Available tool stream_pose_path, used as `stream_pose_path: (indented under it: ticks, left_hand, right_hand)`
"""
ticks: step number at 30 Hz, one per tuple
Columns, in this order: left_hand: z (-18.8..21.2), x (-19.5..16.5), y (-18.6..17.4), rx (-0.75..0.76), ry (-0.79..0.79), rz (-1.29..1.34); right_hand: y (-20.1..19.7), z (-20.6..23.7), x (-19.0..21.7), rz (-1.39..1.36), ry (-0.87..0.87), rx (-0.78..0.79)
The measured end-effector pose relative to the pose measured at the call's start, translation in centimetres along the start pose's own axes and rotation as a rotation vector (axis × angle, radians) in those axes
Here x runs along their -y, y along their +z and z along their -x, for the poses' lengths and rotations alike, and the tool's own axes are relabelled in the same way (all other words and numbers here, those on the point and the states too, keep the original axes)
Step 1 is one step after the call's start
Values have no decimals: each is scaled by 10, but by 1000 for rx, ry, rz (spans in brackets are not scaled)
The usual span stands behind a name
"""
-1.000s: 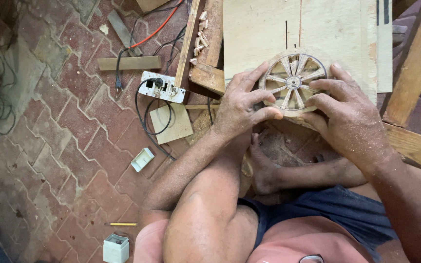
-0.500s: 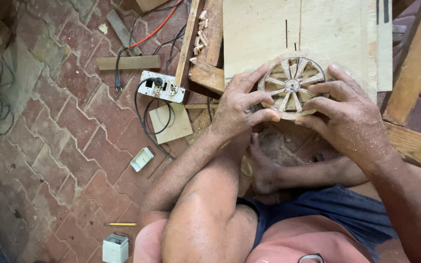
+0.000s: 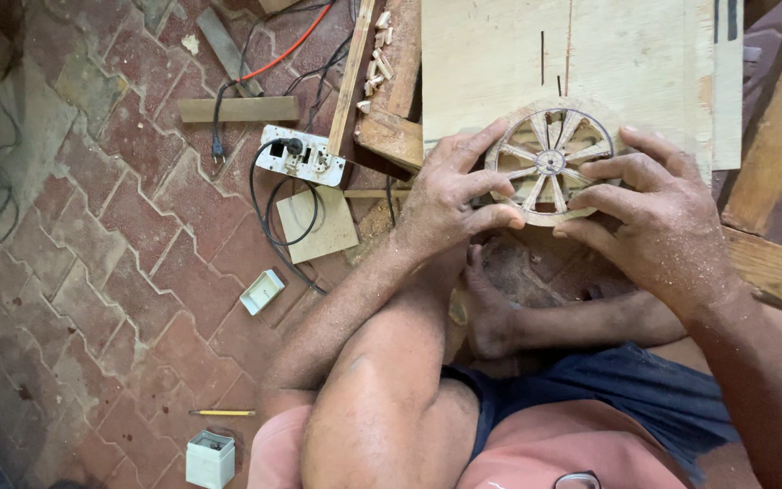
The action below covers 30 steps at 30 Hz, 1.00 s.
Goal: The person sits on the floor holding a small wooden spoked wheel and rubs and turns its spokes and rim by hand, working the surface of the wheel against a board on the workbench. They rotate the wheel repeatedly to treat different spokes and the outer rim.
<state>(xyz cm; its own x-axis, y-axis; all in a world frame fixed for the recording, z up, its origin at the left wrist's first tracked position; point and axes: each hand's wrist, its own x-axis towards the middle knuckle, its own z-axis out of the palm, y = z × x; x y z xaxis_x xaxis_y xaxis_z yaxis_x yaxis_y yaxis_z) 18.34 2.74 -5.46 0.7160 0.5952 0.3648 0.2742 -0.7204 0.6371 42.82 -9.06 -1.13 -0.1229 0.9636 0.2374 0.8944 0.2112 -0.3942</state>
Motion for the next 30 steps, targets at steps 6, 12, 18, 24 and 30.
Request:
stream_pose_path:
  ticks: [6, 12, 18, 24, 30]
  left_hand:
    - [2, 0, -1, 4, 11, -4]
    - [5, 1, 3, 8, 3, 2]
    - [6, 1, 1, 9, 4, 25]
    - [5, 1, -1, 5, 16, 21]
    - [4, 2, 0, 15, 10, 29]
  right_hand:
    - [1, 3, 0, 22, 0, 0]
    - [4, 5, 0, 55, 2, 12]
    - [2, 6, 1, 5, 11, -10]
    - [1, 7, 3, -7, 11, -23]
    - [1, 9, 2, -1, 2, -34]
